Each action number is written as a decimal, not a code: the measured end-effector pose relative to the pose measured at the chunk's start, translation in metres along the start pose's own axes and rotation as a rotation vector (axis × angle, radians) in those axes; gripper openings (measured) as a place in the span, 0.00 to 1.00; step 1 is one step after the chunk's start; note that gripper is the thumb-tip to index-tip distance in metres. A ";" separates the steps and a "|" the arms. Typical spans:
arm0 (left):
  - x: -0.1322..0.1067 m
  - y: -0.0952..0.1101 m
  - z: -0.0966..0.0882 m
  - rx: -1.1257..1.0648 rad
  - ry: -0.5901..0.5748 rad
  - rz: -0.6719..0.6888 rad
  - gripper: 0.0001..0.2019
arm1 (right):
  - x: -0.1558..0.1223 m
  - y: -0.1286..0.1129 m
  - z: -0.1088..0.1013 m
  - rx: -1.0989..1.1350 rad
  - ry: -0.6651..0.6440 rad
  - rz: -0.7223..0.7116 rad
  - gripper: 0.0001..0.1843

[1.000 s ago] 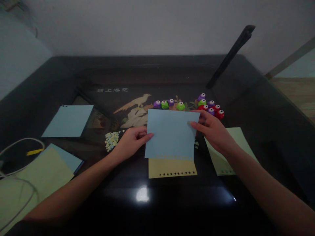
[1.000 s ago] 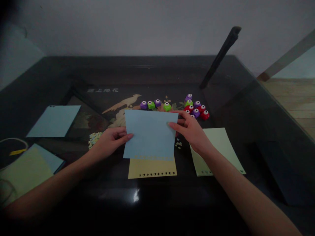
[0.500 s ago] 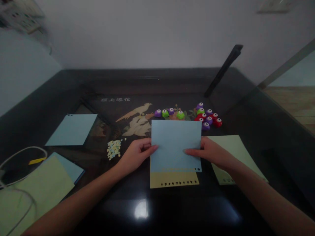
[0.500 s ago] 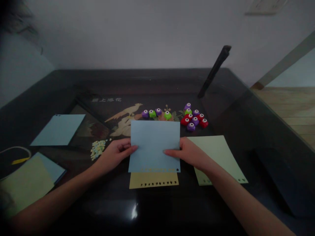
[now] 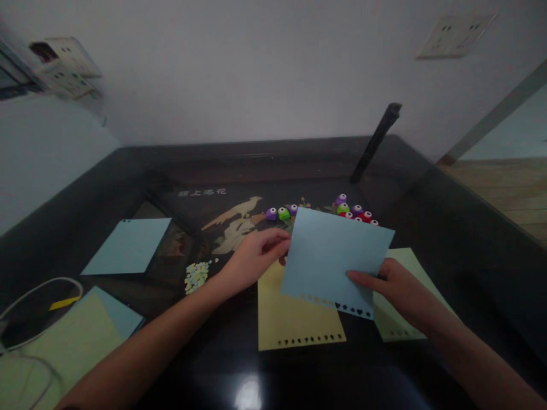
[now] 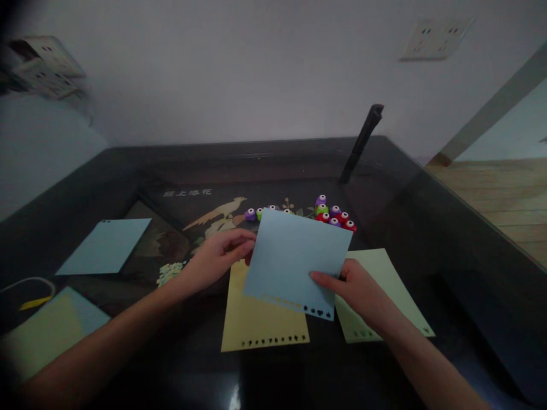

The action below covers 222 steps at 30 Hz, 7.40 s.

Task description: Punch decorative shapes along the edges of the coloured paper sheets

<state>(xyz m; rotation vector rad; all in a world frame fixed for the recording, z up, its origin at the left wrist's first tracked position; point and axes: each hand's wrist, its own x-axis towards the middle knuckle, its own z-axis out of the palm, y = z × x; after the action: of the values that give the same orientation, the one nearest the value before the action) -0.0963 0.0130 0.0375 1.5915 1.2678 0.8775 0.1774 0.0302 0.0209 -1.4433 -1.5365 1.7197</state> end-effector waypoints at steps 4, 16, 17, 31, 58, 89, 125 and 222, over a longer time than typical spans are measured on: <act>0.042 -0.002 -0.015 0.080 0.192 0.082 0.09 | -0.004 0.007 -0.013 0.060 0.119 -0.009 0.16; 0.083 -0.053 -0.042 0.728 0.172 0.090 0.19 | -0.006 0.005 -0.028 0.170 0.301 -0.047 0.16; 0.082 -0.055 -0.044 0.759 0.120 0.093 0.21 | -0.006 0.003 -0.028 0.169 0.306 -0.050 0.16; 0.078 -0.055 -0.051 0.892 0.179 -0.037 0.10 | -0.002 0.009 -0.029 0.196 0.352 -0.071 0.12; 0.046 -0.001 0.059 -0.311 -0.239 -0.073 0.21 | -0.033 0.020 -0.042 0.344 0.570 -0.134 0.15; 0.034 0.005 0.077 -0.520 -0.292 -0.276 0.17 | -0.044 0.020 -0.045 -0.399 0.867 -0.452 0.04; 0.033 0.005 0.082 -0.449 -0.232 -0.348 0.13 | -0.043 0.028 -0.047 -0.552 0.841 -0.359 0.14; 0.033 -0.010 0.088 -0.513 -0.226 -0.286 0.13 | -0.045 0.020 -0.045 -0.602 0.744 -0.476 0.07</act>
<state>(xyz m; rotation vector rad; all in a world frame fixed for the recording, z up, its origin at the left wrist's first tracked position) -0.0115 0.0269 -0.0027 1.0402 0.9794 0.7411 0.2396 0.0080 0.0277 -1.5422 -1.7889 0.3644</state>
